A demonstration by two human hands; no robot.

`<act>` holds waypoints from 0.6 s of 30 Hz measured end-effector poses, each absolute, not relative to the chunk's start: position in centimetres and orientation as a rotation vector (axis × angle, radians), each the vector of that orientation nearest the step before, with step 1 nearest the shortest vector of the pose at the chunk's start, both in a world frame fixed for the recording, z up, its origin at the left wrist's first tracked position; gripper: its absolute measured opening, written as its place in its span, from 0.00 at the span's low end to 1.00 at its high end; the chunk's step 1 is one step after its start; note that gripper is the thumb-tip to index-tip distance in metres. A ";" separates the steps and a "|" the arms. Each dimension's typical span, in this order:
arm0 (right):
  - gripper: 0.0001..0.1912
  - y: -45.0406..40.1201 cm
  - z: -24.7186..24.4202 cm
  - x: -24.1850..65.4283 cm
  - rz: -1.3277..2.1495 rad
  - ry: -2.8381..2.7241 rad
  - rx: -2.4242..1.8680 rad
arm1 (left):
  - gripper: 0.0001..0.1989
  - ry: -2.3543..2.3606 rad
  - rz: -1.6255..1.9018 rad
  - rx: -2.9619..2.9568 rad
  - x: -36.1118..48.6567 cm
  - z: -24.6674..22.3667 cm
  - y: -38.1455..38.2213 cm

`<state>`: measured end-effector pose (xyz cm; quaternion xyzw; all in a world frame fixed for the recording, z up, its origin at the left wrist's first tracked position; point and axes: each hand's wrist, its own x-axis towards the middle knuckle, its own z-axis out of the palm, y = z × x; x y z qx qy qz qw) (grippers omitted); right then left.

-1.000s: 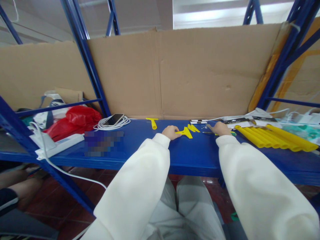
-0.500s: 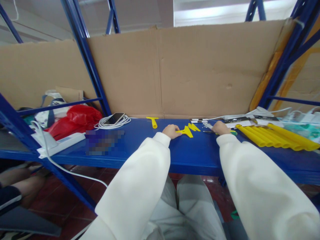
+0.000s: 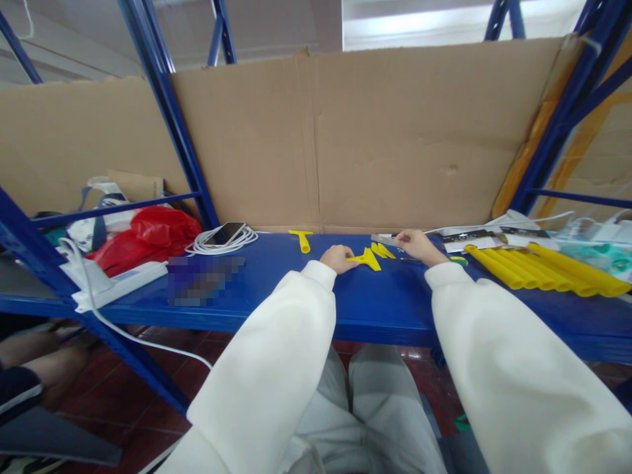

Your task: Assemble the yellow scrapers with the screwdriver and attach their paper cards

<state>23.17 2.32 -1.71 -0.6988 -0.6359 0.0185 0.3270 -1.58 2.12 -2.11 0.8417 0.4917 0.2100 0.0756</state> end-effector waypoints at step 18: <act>0.06 1.9 -1.9 20.8 0.424 -1.866 -1.632 | 0.12 1.476 0.715 2.535 -1.5 -1.9 1.9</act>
